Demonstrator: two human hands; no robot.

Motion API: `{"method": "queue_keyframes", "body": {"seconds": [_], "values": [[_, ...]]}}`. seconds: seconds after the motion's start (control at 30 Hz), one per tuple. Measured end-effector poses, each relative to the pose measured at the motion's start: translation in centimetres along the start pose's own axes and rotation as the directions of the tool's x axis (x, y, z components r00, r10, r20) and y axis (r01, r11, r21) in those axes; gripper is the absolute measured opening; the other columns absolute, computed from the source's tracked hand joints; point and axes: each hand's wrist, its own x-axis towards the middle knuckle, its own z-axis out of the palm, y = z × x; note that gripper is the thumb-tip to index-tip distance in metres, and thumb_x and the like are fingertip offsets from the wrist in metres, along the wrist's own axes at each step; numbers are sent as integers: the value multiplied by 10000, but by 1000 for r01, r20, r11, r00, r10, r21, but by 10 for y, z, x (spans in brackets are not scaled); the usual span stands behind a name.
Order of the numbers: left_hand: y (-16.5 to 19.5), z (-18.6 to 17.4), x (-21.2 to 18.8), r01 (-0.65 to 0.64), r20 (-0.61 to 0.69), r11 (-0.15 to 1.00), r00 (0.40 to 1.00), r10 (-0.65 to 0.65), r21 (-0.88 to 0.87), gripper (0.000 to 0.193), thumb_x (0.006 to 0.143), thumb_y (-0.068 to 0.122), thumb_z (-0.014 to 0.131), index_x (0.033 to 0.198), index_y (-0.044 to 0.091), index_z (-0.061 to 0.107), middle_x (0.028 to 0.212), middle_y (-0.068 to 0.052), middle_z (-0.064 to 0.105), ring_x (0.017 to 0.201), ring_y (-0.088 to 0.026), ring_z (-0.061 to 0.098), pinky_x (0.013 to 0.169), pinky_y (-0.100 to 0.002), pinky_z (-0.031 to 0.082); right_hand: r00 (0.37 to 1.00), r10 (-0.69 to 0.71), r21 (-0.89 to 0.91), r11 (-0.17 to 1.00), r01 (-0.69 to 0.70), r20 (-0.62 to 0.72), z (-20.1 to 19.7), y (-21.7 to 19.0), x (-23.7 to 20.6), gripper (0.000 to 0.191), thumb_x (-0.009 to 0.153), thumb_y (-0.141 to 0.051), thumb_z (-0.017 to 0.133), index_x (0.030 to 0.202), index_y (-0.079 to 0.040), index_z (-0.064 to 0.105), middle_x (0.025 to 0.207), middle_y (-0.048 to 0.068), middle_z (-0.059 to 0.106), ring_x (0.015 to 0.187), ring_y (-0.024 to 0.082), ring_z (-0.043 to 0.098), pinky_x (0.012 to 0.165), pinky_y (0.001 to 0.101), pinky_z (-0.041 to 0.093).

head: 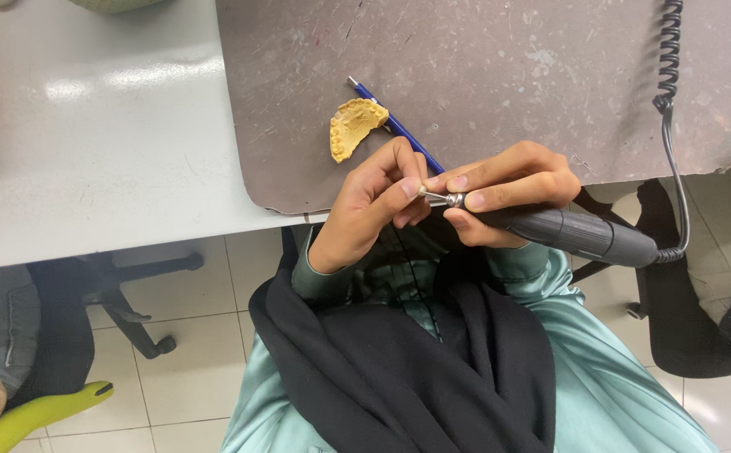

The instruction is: The person holds a yellow acrylic dental prosthesis and grinds its edges with a rotary handpiece, pausing to turn the prosthesis over and reposition it. They also use a blue pen-style scribe to scrape and refine the prosthesis surface, then resume grinding with the rotary tool.

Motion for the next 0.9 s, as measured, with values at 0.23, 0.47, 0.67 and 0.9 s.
{"method": "queue_keyframes", "body": {"seconds": [0.23, 0.47, 0.67, 0.9], "values": [[1, 1, 0, -18, -1, 999, 1000, 18, 40, 185, 1138, 226, 556, 1065, 73, 484, 974, -12, 500, 773, -72, 442, 784, -258, 422, 1000, -15, -7, 1000, 15, -13, 0, 2, 0, 275, 851, 31, 800, 1030, -12, 596, 1010, 165, 640, 918, 326, 773, 840, 383, 699], [1, 1, 1, -22, -3, 999, 1000, 23, 50, 186, 1141, 233, 550, 1067, 73, 489, 973, -6, 496, 809, -78, 448, 778, -255, 422, 1000, -17, 0, 1000, 17, -21, 1, 3, 1, 260, 853, 14, 799, 1017, -9, 598, 1005, 165, 641, 916, 343, 774, 820, 390, 704], [0, 0, 1, -29, 7, 998, 1000, 28, 50, 183, 1146, 234, 542, 1071, 76, 489, 969, -6, 498, 778, -65, 451, 779, -254, 424, 999, -23, -21, 1000, 22, -27, 2, 2, 1, 244, 865, 4, 793, 1010, -13, 598, 996, 166, 644, 914, 351, 774, 819, 386, 704], [-1, 0, 1, -41, 5, 998, 999, 41, 56, 184, 1150, 237, 535, 1069, 78, 487, 975, -6, 496, 766, -63, 456, 780, -253, 423, 1000, -12, -18, 1000, 12, -18, 2, 1, 2, 253, 863, 2, 800, 1014, -9, 596, 1000, 166, 641, 926, 359, 770, 830, 392, 699]]}}
